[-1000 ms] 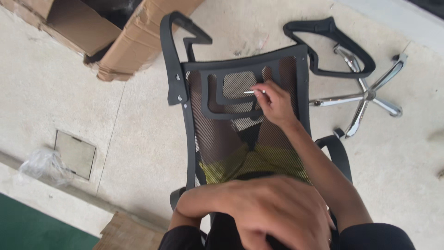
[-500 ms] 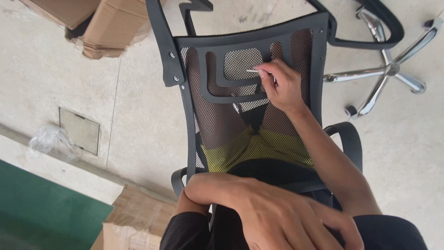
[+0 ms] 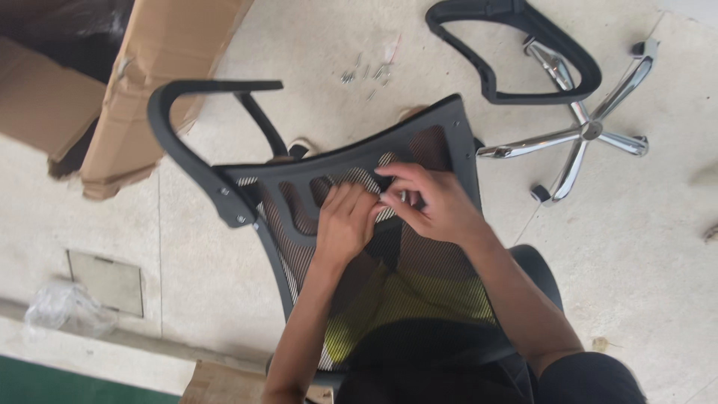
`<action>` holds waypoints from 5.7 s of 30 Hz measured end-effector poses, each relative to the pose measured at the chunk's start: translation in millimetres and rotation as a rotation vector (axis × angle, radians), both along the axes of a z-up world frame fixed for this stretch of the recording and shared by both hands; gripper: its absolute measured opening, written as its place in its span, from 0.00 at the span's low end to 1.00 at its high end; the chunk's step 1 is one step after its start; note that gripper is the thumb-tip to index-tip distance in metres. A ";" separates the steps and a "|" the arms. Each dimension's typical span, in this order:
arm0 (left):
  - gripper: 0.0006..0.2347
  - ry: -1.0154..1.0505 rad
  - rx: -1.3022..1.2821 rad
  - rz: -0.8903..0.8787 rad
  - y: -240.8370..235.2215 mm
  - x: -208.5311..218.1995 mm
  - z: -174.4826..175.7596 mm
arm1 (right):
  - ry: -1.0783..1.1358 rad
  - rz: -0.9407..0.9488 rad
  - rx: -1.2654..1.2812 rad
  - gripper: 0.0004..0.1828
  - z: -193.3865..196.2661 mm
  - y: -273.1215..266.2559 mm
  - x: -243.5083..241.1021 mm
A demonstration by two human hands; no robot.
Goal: The person assembles an office chair by attaching the armrests to the backrest using screws and a hex key.
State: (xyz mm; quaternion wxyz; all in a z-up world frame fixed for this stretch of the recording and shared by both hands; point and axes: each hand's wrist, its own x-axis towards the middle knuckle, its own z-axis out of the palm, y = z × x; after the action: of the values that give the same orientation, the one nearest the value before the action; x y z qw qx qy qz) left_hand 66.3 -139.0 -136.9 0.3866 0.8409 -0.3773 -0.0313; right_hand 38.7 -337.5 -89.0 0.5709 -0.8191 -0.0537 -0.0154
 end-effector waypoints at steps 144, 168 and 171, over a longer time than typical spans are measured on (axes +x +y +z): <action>0.12 0.627 -0.899 0.328 -150.9 -45.4 110.1 | -0.301 -0.676 0.611 0.54 70.8 -60.5 -153.0; 0.14 -0.440 -0.660 -0.352 -158.6 47.5 131.6 | -0.050 -0.604 0.857 0.08 38.6 -233.4 -63.3; 0.13 -0.742 -0.622 -0.430 -158.9 45.1 147.1 | -0.154 -0.595 0.812 0.12 -11.5 -228.6 -55.0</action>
State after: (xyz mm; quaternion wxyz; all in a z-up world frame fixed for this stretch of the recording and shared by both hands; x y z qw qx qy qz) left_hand 111.4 -297.9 10.1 0.4431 0.5446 -0.6443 0.3033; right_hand -16.3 -566.1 -100.5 0.8085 -0.5075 0.1501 -0.2573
